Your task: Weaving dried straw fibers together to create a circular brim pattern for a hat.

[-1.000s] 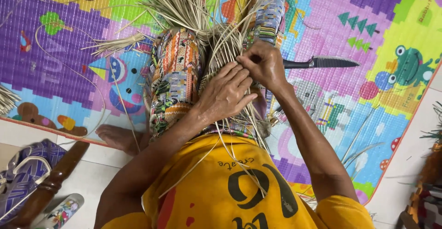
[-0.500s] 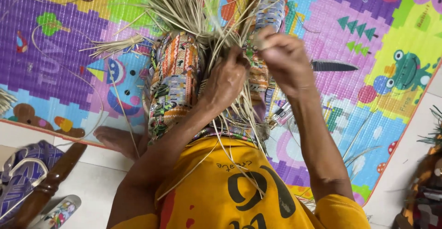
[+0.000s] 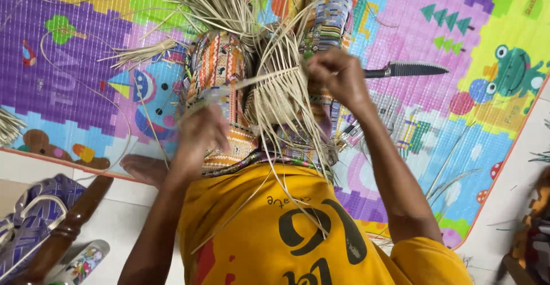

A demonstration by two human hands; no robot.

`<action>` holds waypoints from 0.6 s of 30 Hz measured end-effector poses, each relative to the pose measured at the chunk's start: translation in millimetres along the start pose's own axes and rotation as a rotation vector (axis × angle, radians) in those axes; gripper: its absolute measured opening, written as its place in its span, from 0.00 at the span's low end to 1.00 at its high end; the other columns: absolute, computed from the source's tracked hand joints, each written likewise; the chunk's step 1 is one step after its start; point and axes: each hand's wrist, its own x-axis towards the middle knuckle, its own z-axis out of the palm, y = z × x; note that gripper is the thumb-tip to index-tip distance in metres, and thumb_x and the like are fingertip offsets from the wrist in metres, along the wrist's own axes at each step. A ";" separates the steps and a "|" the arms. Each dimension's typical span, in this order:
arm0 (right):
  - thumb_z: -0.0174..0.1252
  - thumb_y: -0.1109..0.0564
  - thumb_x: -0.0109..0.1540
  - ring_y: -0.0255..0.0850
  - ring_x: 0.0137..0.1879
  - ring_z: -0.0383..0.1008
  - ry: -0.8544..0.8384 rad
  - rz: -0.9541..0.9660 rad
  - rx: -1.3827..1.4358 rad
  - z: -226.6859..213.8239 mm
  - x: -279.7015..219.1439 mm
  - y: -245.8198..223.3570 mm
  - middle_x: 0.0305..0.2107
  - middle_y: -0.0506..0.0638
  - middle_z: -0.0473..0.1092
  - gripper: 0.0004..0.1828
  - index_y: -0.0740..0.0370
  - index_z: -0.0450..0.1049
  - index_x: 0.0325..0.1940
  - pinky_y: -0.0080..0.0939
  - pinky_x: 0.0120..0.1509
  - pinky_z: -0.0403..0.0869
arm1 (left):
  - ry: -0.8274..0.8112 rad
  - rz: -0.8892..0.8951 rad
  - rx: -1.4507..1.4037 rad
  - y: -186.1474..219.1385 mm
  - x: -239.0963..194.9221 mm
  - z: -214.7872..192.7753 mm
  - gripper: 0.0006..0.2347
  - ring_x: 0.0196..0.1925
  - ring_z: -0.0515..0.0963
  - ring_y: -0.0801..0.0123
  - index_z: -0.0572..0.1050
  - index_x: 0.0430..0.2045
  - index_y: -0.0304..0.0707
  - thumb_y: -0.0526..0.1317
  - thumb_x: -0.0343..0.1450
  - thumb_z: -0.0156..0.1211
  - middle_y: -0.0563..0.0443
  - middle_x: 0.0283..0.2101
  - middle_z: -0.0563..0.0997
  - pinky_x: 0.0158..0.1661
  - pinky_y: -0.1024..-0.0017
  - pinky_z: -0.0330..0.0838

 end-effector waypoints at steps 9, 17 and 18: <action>0.63 0.70 0.61 0.32 0.31 0.68 0.051 -0.153 0.096 18.9 -10.6 20.3 0.43 0.53 0.76 0.11 0.58 0.81 0.43 0.26 0.30 0.71 | 0.054 0.886 1.389 25.5 93.8 89.7 0.05 0.38 0.64 0.62 0.77 0.30 0.34 0.35 0.71 0.67 0.48 0.37 0.69 0.38 0.65 0.65; 0.59 0.71 0.62 0.36 0.37 0.68 0.030 -0.200 0.093 18.8 -15.1 20.9 0.43 0.52 0.73 0.15 0.58 0.81 0.48 0.32 0.37 0.72 | 0.140 0.910 1.660 5.2 121.8 102.8 0.03 0.35 0.66 0.66 0.81 0.22 0.36 0.31 0.62 0.72 0.53 0.30 0.72 0.35 0.67 0.65; 0.58 0.72 0.62 0.38 0.40 0.70 0.030 -0.220 0.085 18.6 -13.9 20.0 0.42 0.52 0.73 0.15 0.59 0.80 0.49 0.34 0.40 0.73 | 0.120 0.894 1.665 5.3 121.4 102.5 0.05 0.36 0.64 0.65 0.79 0.22 0.39 0.34 0.66 0.71 0.54 0.31 0.69 0.39 0.66 0.61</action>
